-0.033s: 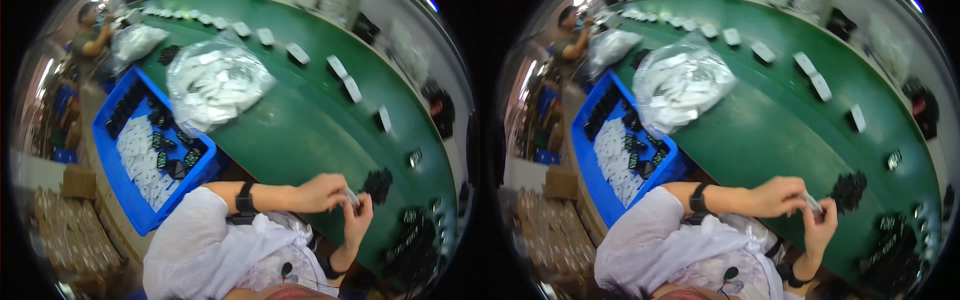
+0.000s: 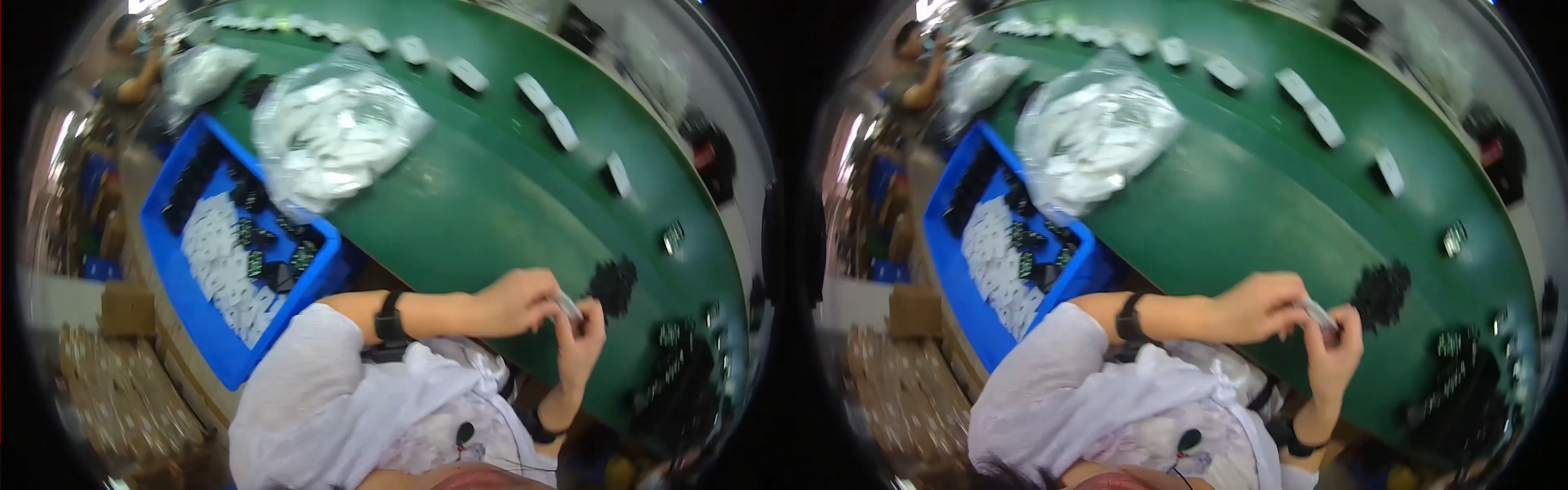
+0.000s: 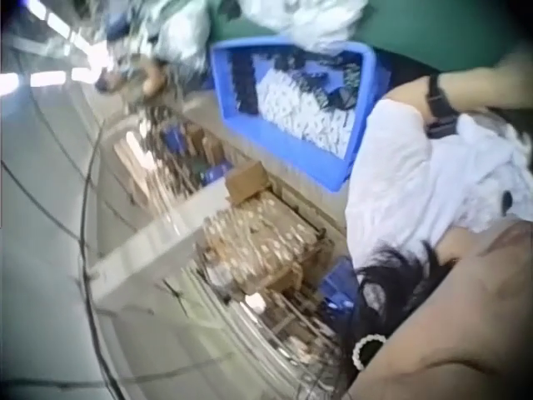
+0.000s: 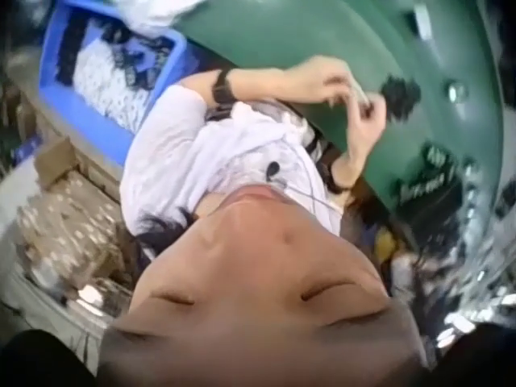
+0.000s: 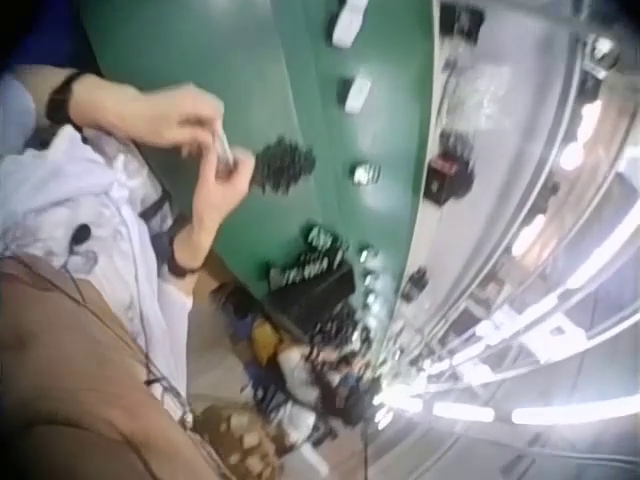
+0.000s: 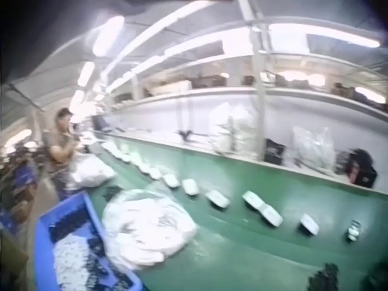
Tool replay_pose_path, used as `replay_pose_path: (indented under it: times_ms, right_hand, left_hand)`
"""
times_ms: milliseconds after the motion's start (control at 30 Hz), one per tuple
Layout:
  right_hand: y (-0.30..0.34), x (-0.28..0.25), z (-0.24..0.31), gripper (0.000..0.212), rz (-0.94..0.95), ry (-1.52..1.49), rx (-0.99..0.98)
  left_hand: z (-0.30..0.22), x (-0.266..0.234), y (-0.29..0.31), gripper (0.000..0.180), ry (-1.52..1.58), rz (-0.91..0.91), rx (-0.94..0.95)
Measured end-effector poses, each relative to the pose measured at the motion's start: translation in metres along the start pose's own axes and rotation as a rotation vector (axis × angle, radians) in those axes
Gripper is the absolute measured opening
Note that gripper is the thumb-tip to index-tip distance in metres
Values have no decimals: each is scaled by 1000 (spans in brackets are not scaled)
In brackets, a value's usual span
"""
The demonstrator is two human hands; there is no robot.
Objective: The person picks up a white plastic plate, inserts a small black component into it by hand, and then presses a black plastic housing onto the plate. They place the assembled unit onto the green conveyor belt and repeat the process.
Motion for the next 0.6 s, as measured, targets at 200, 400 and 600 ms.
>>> replay_pose_path:
  times_ms: [200,400,600]
  right_hand:
    - [-10,19,-3,24,-94,-133,12]
    - [0,16,-39,24,-36,-542,216]
    - [23,-52,-27,27,-335,-31,73]
  left_hand:
    - [13,-13,2,32,152,9,-206]
    - [20,-5,-13,27,395,-52,-224]
    - [33,-35,-25,19,-58,-141,-287]
Point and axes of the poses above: each hand's wrist, its own y-axis away from the middle knuckle, its own x-axis out of the palm, z = x × y, the point moved 4 cm from there along -y, towards the middle knuckle, and after that the axes turned 4 degrees about y, right-handed, at the moved point
